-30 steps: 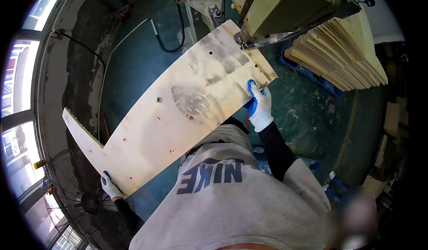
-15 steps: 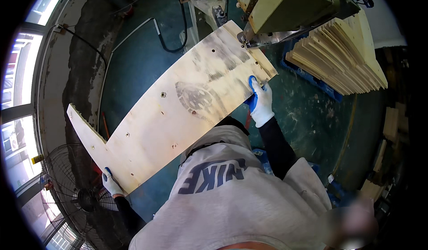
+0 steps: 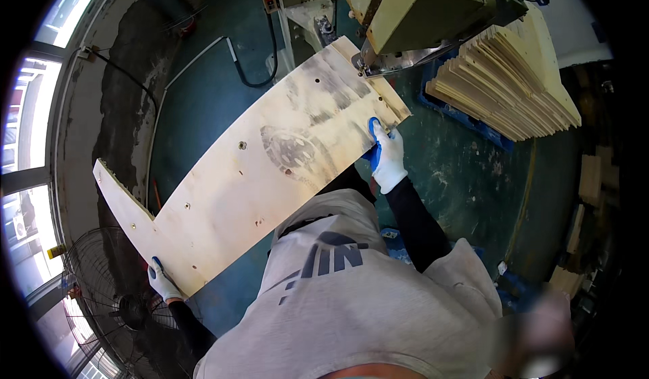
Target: The person uses a pneumatic stapling machine to join L-shaped plywood panels, inserting a metal staple into pre-marked locations on each piece before stacking them on a nearby pallet.
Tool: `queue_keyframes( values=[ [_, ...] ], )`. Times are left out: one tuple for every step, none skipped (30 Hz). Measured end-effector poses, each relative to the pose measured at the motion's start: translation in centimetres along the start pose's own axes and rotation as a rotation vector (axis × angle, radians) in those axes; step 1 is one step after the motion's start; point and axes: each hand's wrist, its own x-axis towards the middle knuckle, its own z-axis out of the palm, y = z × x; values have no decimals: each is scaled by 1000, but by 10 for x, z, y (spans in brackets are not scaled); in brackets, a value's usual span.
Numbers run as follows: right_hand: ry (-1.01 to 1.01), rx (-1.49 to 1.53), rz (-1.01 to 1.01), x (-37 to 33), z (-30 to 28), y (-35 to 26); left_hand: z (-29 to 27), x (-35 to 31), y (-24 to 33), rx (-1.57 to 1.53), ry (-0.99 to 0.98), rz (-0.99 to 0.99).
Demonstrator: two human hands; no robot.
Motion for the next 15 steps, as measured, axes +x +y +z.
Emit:
queue_keyframes(
  values=[
    [21, 12, 11, -4, 5, -6, 0, -1, 3, 4, -5, 1],
    [15, 8, 2, -2, 3, -7, 0, -1, 2, 9, -10, 1],
    [9, 7, 1, -1, 5, -8, -4, -2, 0, 39, 8, 68],
    [4, 5, 0, -1, 7, -8, -7, -3, -1, 48, 2, 64],
    [-8, 15, 19, -2, 7, -10, -13, -4, -2, 58, -4, 59],
    [-22, 49, 34, -4, 7, -13, -19, -5, -1, 68, -10, 54],
    [-35, 79, 53, -9, 12, -19, -17, -12, 8, 51, -6, 15],
    [-48, 109, 72, -12, 13, -21, -18, -20, 3, 29, 29, 20],
    [-52, 95, 123, -11, 11, -22, -15, -22, 4, 3, 56, 39],
    [-63, 95, 101, -10, 13, -21, -13, -25, 8, -22, 82, 58],
    [-73, 94, 79, -8, 15, -18, -14, -34, 12, -63, 67, 68],
    [-82, 89, 60, -8, 13, -15, -16, -39, 8, -64, 60, 51],
    [-117, 79, 47, -3, 12, -14, -18, -43, 3, -65, 52, 35],
    [-153, 69, 33, 7, 15, -13, -17, -46, -2, -66, 44, 18],
    [-188, 59, 24, 13, 19, -11, -16, -52, -3, -67, 41, -11]
  ],
)
